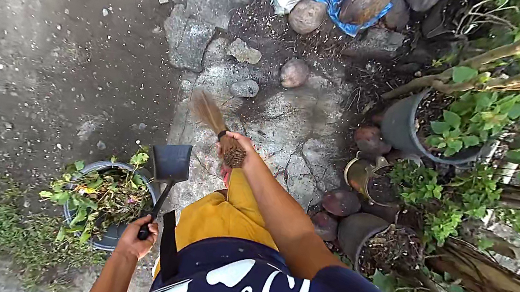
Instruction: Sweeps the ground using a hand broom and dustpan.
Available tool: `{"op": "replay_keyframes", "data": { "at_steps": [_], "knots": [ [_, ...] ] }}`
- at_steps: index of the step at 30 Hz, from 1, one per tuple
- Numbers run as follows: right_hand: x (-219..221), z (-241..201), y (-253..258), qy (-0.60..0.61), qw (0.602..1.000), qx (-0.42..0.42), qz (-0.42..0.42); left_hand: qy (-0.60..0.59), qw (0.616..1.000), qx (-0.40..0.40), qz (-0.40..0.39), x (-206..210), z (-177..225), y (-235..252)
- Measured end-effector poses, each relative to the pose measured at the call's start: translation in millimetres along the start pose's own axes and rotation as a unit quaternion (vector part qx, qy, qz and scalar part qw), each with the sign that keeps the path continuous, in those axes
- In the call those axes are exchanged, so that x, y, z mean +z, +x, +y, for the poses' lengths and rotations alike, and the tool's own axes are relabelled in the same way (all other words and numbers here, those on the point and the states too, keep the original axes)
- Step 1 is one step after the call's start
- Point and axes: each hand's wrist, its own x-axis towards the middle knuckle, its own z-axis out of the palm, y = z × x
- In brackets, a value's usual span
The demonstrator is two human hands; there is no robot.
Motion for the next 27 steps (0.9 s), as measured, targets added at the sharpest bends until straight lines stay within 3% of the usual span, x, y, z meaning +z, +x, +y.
{"op": "replay_keyframes", "data": {
  "at_steps": [2,4,6,9,12,15,19,22,27],
  "knots": [
    [-38,-19,-8,0.042,0.996,-0.082,-0.004,0.015,1.0,0.002,0.0,14,13,1],
    [-71,-30,-35,0.052,0.99,-0.125,0.048,0.03,1.0,0.0,-0.005,28,29,4],
    [-100,-35,-65,0.045,0.99,-0.089,0.1,0.042,0.999,-0.001,-0.007,49,47,4],
    [-128,-35,-110,0.0,1.0,0.016,0.026,0.075,0.997,0.007,-0.006,86,84,-4],
    [-122,-40,-158,-0.012,0.999,0.038,-0.005,0.089,0.996,0.03,-0.013,130,120,-20],
    [-111,-44,-176,0.052,0.999,0.008,-0.003,0.082,0.995,0.052,-0.03,166,149,-34],
    [-93,-59,-173,0.127,0.987,-0.083,0.05,0.063,0.992,0.084,-0.063,209,184,-50],
    [-75,-67,-166,0.168,0.964,-0.15,0.143,0.054,0.989,0.107,-0.087,240,212,-68],
    [-50,-67,-157,0.24,0.924,-0.212,0.209,0.064,0.982,0.128,-0.127,301,270,-96]
  ]
}}
